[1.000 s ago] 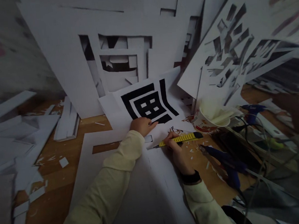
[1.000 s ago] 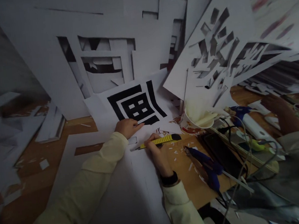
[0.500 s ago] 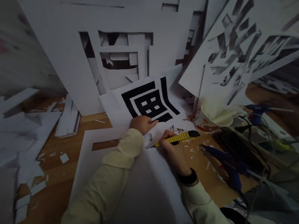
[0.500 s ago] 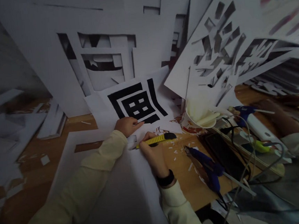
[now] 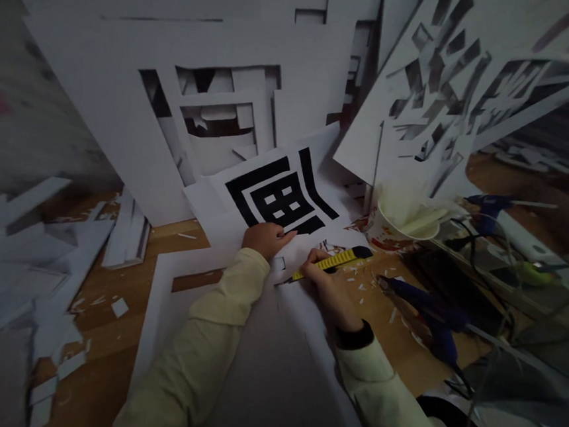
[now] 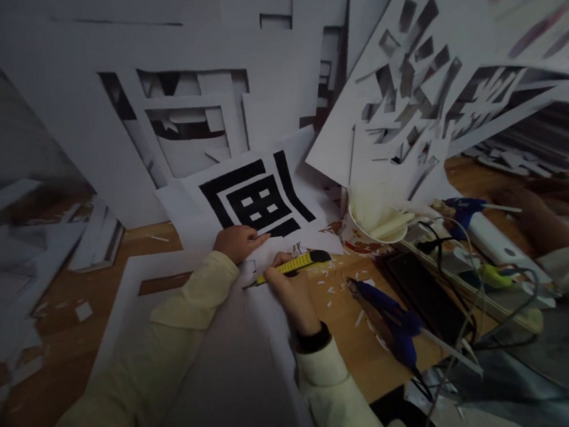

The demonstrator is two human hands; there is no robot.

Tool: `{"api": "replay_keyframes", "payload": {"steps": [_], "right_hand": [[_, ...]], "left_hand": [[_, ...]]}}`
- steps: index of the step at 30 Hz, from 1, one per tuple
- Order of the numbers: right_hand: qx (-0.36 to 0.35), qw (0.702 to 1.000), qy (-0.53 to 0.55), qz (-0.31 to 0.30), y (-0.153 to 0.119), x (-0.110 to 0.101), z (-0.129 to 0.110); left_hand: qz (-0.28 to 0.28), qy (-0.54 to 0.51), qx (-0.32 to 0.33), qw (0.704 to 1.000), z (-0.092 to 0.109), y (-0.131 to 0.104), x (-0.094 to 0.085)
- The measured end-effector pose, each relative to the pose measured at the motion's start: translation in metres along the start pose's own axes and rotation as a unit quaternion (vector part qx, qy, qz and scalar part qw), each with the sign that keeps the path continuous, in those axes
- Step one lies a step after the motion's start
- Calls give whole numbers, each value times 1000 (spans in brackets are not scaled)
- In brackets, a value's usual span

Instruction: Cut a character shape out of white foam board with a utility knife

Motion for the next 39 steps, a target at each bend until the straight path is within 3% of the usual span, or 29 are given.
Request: {"api": "replay_keyframes", "payload": {"steps": [4, 8, 16, 22, 27, 34, 39], "right_hand": [[-29, 999, -40, 12, -4, 12, -12], [-64, 991, -120, -17, -10, 32, -22], [-39, 998, -46, 18, -5, 9, -13], [-13, 999, -35, 6, -3, 14, -10], [-47, 997, -55, -6, -6, 24, -15], [-33, 999, -32, 11, -4, 17, -13], [-33, 999, -39, -15, -3, 22, -12]], "left_hand": [[-7, -10, 4, 1000, 1, -1, 0], [-9, -10, 1, 1000, 0, 0, 0], [0, -26, 13, 1000, -2, 1, 3], [4, -32, 7, 999, -2, 1, 1], [-6, -17, 2, 1000, -2, 1, 2], [2, -22, 13, 1000, -2, 1, 2], [12, -24, 15, 1000, -4, 2, 4]]}}
Point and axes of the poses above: each hand's wrist, its own y-axis towards the middle knuckle, its own x-axis out of the palm, z = x × y, the point moved 7 cm from there along y, towards the middle knuckle, and after that the axes turned 1 degree about z, right-handed, at the moved point
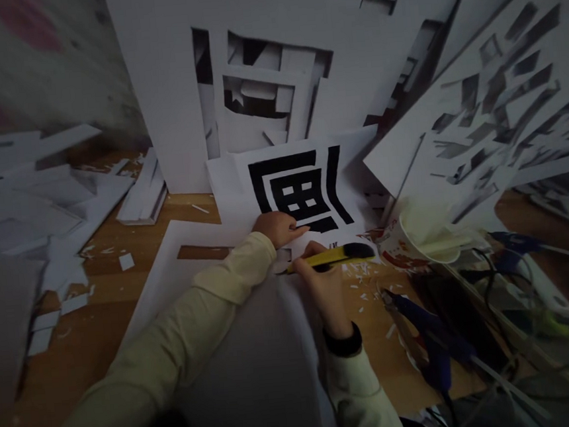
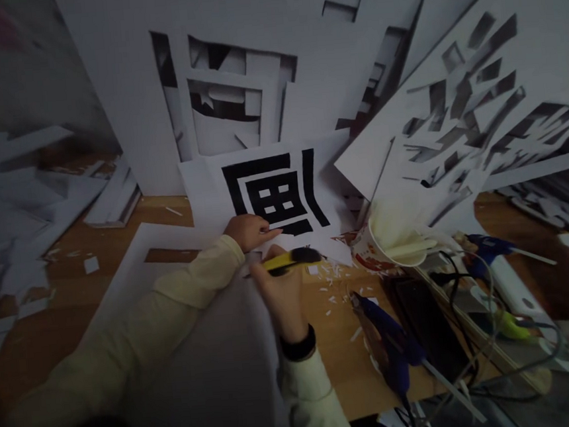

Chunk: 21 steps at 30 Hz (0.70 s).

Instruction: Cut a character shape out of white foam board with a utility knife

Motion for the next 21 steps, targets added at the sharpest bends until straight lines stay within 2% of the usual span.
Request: {"api": "replay_keyframes", "payload": {"steps": [3, 6, 8, 10, 14, 17, 21], "right_hand": [[28, 999, 20, 18, 2, -11, 8], [-5, 1000, 21, 17, 2, -15, 8], [-40, 998, 54, 15, 1, -12, 4], [-61, 988, 141, 7, 1, -6, 0], [-43, 934, 347, -75, 2, 14, -9], [-40, 919, 374, -116, 2, 23, -14], [-37, 925, 368, -88, 5, 20, -10]], "left_hand": [[-2, -4, -2, 1000, 1, -1, -2], [-3, -2, -5, 1000, 3, -2, -4], [-10, 7, -7, 1000, 3, -1, -4], [-19, 19, -11, 1000, 4, -1, -3], [-50, 28, -17, 998, 5, -1, -2], [-48, 14, -10, 999, 8, -2, -6], [-35, 5, -7, 999, 8, -5, -8]]}}
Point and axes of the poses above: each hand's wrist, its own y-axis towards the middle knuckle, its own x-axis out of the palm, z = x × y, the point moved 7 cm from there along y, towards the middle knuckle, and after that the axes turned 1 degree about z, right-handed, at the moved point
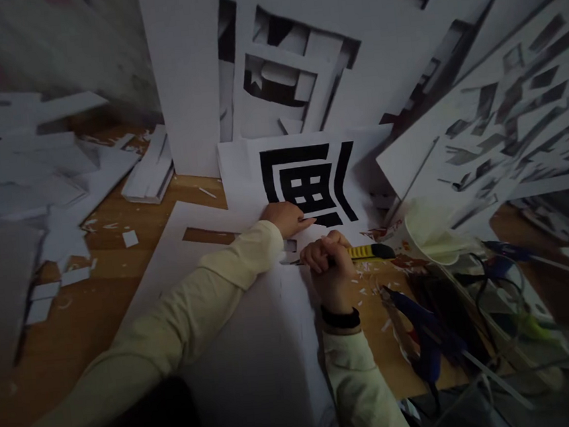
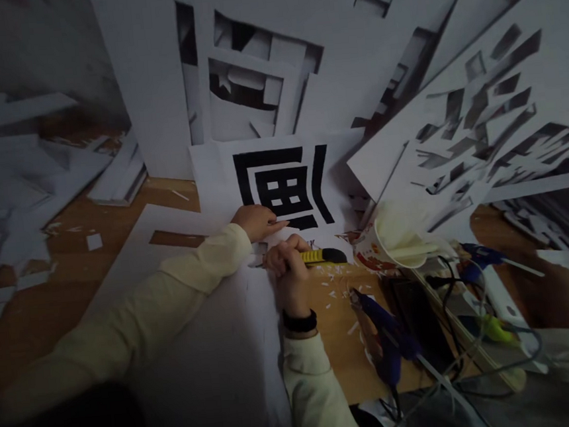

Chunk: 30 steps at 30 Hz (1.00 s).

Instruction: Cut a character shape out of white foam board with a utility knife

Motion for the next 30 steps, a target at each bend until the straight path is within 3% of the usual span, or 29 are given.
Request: {"api": "replay_keyframes", "payload": {"steps": [12, 30], "right_hand": [[14, 999, -5, 41, 4, -9, -2], [17, 999, -18, 43, 5, -14, -6]], "left_hand": [[10, 6, -11, 1000, -4, 2, 3], [23, 2, 0, 1000, -5, 3, 3]]}}
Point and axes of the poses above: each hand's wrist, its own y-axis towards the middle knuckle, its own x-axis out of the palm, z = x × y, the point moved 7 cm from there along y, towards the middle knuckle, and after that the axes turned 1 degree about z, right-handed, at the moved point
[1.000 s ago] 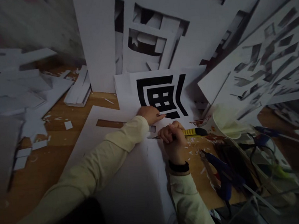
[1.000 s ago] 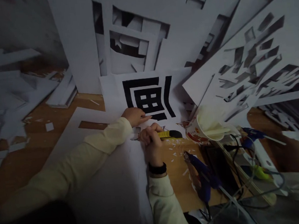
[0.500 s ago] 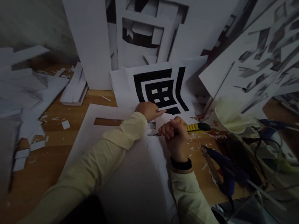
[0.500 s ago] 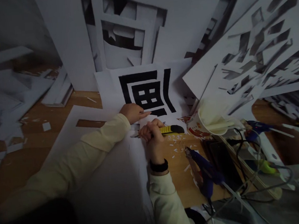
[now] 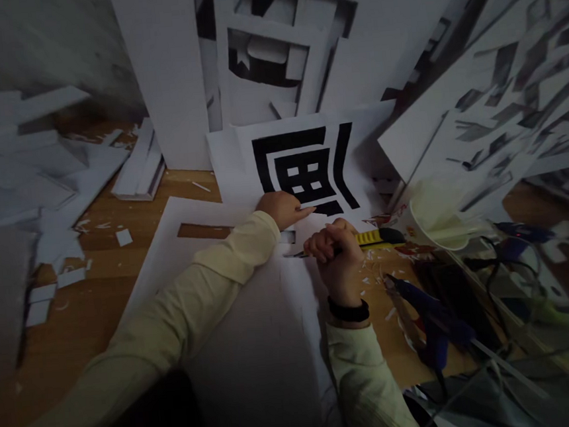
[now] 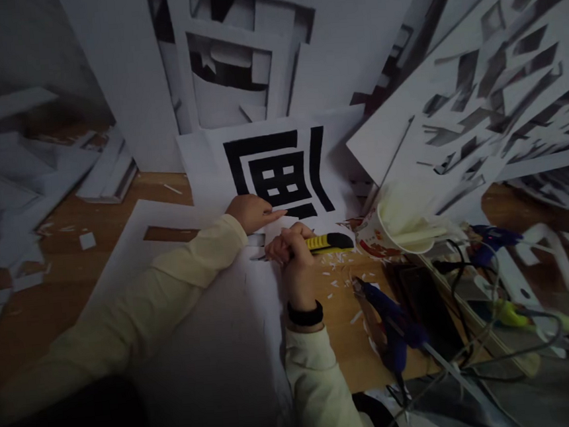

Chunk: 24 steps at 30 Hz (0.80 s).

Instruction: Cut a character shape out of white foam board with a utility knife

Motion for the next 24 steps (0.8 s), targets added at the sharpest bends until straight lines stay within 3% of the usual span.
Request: {"api": "replay_keyframes", "payload": {"steps": [24], "right_hand": [[-10, 999, -27, 14, 0, -11, -11]], "left_hand": [[15, -23, 13, 1000, -1, 1, 0]]}}
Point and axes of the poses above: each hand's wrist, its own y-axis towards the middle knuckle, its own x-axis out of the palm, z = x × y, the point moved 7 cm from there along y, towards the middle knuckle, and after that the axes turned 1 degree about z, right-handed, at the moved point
